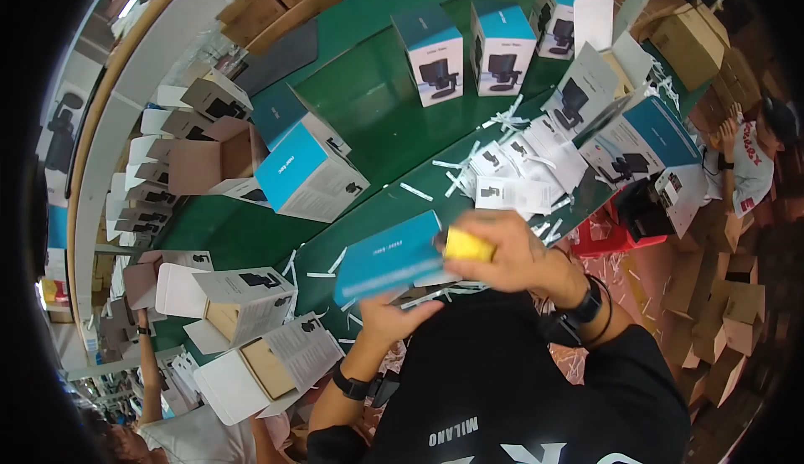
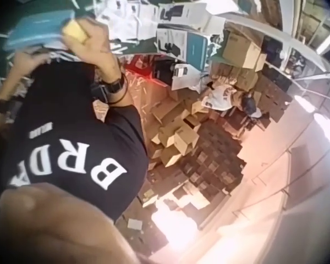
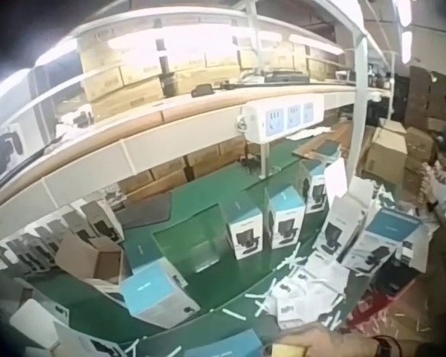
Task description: The person uses a utility knife to cut the tape on a blue box, opens a white box to insert a manual, and then closes the white box.
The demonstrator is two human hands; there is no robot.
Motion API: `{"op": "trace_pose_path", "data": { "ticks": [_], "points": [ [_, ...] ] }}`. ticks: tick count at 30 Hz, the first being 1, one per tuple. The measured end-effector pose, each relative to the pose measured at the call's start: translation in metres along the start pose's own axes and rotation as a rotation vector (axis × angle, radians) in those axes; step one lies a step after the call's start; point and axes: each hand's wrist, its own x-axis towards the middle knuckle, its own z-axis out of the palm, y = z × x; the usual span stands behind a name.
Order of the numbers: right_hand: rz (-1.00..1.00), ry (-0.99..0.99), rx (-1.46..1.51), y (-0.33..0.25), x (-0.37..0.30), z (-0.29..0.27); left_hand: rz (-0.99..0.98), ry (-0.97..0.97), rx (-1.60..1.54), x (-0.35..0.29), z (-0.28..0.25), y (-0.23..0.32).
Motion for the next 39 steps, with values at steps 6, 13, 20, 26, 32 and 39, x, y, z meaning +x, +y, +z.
{"op": "trace_pose_path", "data": {
  "ticks": [6,13,20,26,32,39],
  "points": [
    [-0.08,0.188,-0.168,-0.023,-0.037,0.02,-0.19,0.095,-0.459,-0.017,0.012,-0.014],
    [0.513,-0.04,0.155,-0.04,-0.061,0.028,-0.241,-0.02,-0.506,-0.01,0.025,-0.003],
    [0.743,-0.019,0.371,-0.037,-0.063,0.045,-0.156,-0.109,-0.497,-0.005,0.036,-0.01],
    [0.71,0.087,0.567,-0.026,-0.068,0.075,-0.245,-0.208,-0.693,0.006,0.03,0.014],
    [0.374,0.194,0.189,-0.016,-0.06,0.073,-0.236,-0.165,-0.712,0.018,0.029,0.017],
    [0.188,0.052,-0.547,-0.026,-0.028,0.032,-0.066,-0.028,-0.27,0.007,0.031,0.0]
  ]
}}
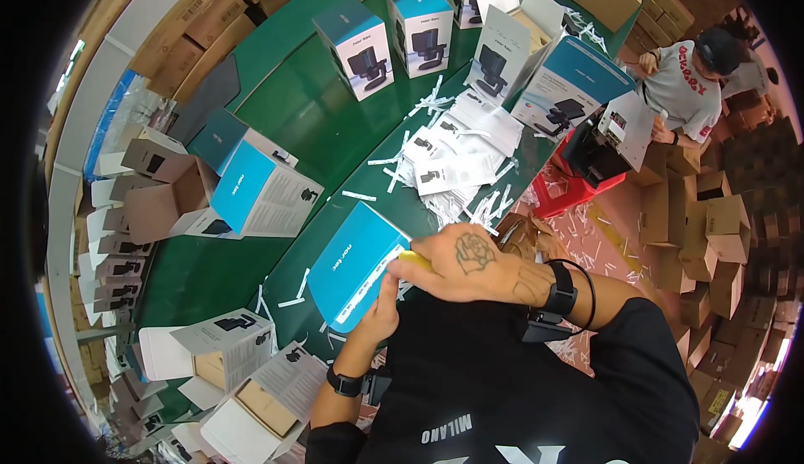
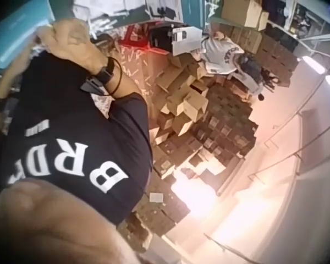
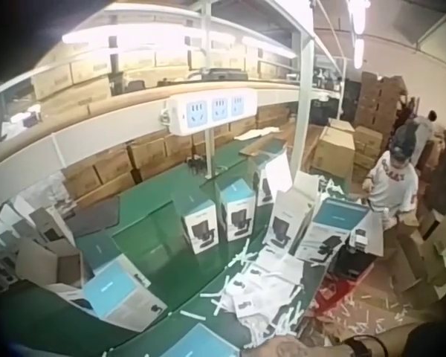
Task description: The person uses a utility knife to cut the tape on a blue box, opens a white box to insert a manual, and then closes the white box.
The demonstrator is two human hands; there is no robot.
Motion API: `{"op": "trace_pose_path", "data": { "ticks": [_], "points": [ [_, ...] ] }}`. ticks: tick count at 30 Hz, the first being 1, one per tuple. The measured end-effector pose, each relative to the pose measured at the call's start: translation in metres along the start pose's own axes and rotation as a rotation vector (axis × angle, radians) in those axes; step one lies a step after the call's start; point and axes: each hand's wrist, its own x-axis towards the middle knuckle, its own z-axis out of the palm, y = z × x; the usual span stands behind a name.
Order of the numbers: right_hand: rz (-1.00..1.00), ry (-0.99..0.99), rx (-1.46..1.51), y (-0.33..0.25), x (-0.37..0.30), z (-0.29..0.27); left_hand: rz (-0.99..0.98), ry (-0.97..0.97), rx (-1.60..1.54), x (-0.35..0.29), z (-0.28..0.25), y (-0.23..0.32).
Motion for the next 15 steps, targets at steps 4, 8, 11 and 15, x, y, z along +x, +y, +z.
{"op": "trace_pose_path", "data": {
  "ticks": [4,8,11,15],
  "points": [
    [-0.042,-0.044,0.194,0.004,0.002,-0.001,-0.172,-0.022,-0.097,-0.001,-0.005,0.001],
    [-0.073,-0.155,1.054,0.034,-0.026,-0.007,0.057,-0.008,0.186,-0.002,-0.01,0.007],
    [-0.339,-0.087,-0.127,0.053,-0.023,-0.038,-0.052,-0.053,0.163,-0.011,-0.022,0.001],
    [-0.282,-0.097,-0.223,0.044,-0.002,-0.029,0.066,-0.002,0.147,-0.023,-0.043,-0.003]
  ]
}}
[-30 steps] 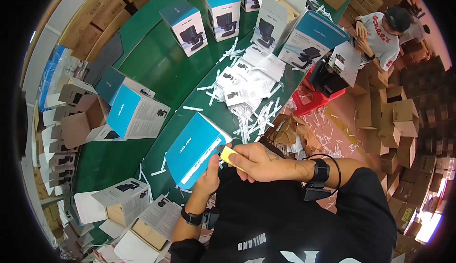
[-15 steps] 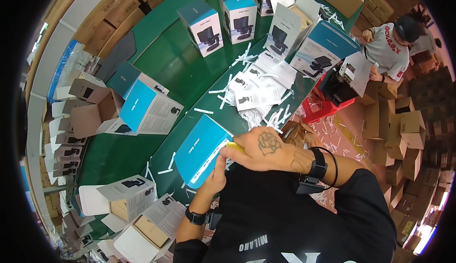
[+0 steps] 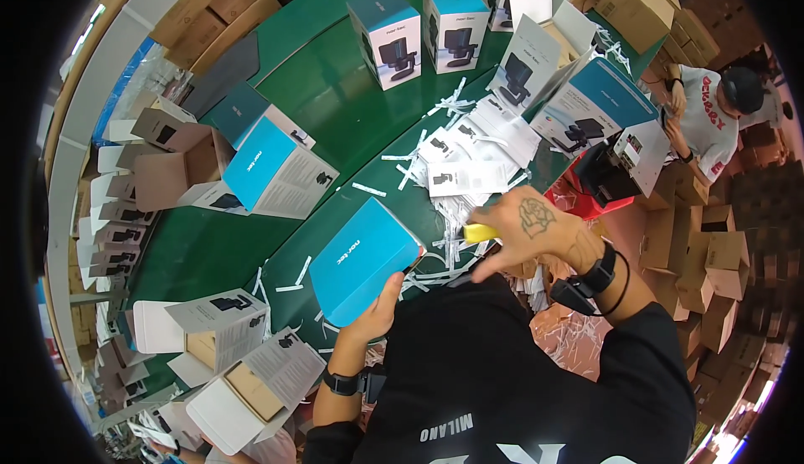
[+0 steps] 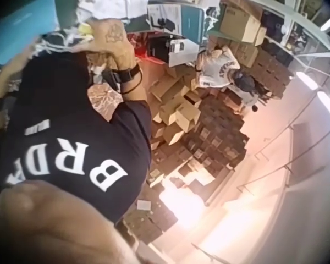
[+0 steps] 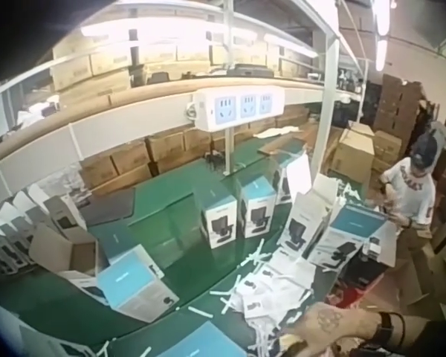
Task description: The person uses a utility knife to cut the tape on a blue box, opens a white box to insert a manual, and then closes the white box.
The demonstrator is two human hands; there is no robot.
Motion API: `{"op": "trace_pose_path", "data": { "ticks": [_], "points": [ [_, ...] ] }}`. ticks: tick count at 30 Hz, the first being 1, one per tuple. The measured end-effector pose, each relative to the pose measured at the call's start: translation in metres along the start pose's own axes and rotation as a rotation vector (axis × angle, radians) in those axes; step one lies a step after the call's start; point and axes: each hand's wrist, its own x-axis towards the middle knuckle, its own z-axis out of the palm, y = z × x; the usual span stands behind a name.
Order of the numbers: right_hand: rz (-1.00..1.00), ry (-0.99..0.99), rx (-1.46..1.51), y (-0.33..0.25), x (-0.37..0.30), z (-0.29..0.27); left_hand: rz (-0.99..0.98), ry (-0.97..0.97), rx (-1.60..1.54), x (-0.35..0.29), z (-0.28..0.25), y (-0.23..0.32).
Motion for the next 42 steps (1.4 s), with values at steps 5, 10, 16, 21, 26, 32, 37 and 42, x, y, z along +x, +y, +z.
{"op": "trace_pose_path", "data": {
  "ticks": [5,10,16,21,26,32,37,42],
  "points": [
    [-0.106,0.276,0.241,-0.028,0.053,0.034,-0.217,-0.096,-0.095,-0.003,-0.009,0.011],
    [-0.271,0.347,0.195,-0.031,0.059,0.079,-0.468,-0.047,-0.554,-0.032,-0.011,0.027],
    [-0.358,0.438,0.16,-0.026,0.049,0.106,-0.264,-0.162,0.004,-0.101,-0.037,0.012],
    [-0.319,0.436,0.164,-0.027,0.048,0.117,-0.049,0.463,0.284,-0.102,-0.035,-0.012],
    [-0.305,0.491,0.186,-0.028,0.047,0.127,-0.01,0.335,0.422,-0.057,-0.044,-0.013],
    [-0.259,0.507,0.239,-0.031,0.049,0.129,-0.056,0.135,0.377,-0.07,-0.064,-0.022],
    [-0.255,0.494,0.253,-0.034,0.05,0.128,-0.145,0.146,0.201,-0.072,-0.069,-0.021],
    [-0.213,0.366,0.213,-0.035,0.039,0.118,-0.362,0.236,-0.073,-0.078,-0.059,-0.012]
  ]
}}
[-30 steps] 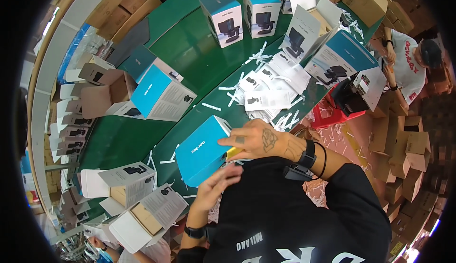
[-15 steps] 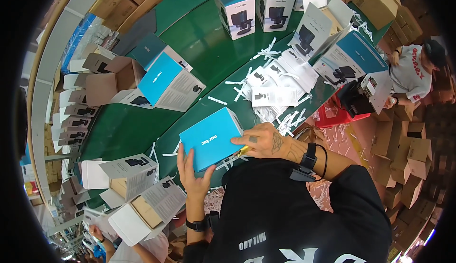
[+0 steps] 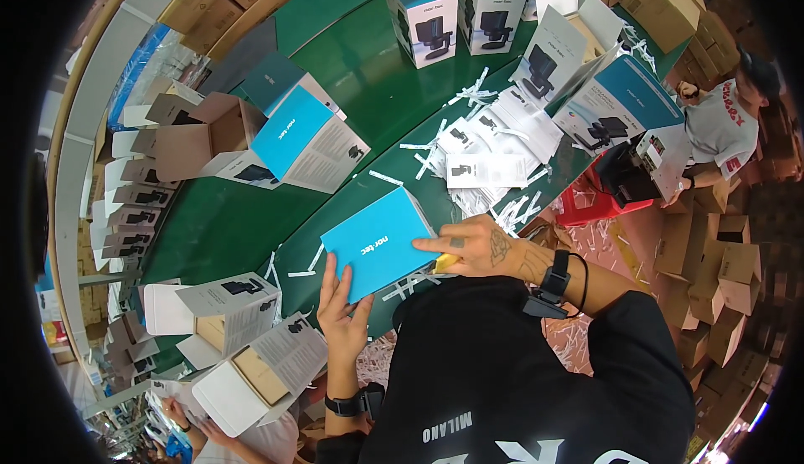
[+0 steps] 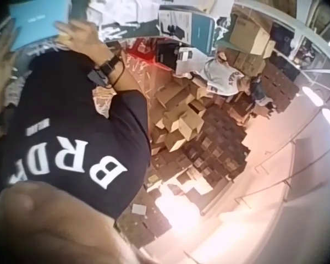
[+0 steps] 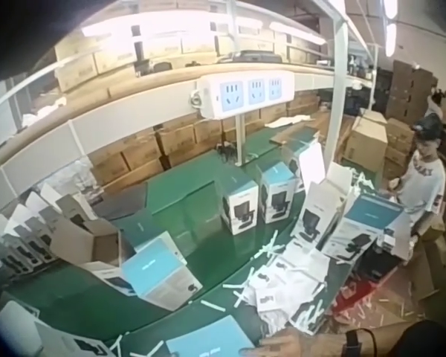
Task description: The person uses a utility knife to cut the tape on a blue box, opens a white box to insert a manual, and then closes the white box.
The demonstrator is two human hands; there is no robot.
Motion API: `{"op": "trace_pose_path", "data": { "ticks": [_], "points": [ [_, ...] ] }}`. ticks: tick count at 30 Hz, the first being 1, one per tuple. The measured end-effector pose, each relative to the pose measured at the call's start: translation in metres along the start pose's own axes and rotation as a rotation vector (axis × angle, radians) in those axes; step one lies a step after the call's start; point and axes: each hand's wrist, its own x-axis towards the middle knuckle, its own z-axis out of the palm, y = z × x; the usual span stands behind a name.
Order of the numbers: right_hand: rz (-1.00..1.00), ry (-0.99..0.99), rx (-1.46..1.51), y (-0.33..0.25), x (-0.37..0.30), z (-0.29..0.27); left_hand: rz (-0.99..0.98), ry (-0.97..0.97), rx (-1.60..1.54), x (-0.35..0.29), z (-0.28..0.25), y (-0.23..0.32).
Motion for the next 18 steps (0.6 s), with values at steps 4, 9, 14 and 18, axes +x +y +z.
{"op": "trace_pose_path", "data": {
  "ticks": [4,9,14,18],
  "points": [
    [-0.08,0.014,-0.079,0.001,-0.014,0.002,0.201,-0.005,0.271,-0.004,0.002,0.003],
    [-0.195,0.145,-0.157,0.005,-0.026,0.022,0.271,-0.03,0.365,-0.008,0.009,0.001],
    [-0.267,0.091,-0.112,0.016,-0.021,0.029,0.294,-0.212,1.03,0.005,0.028,0.045],
    [-0.279,0.094,-0.059,0.022,-0.011,0.028,0.373,-0.347,0.994,0.027,0.054,0.042]
  ]
}}
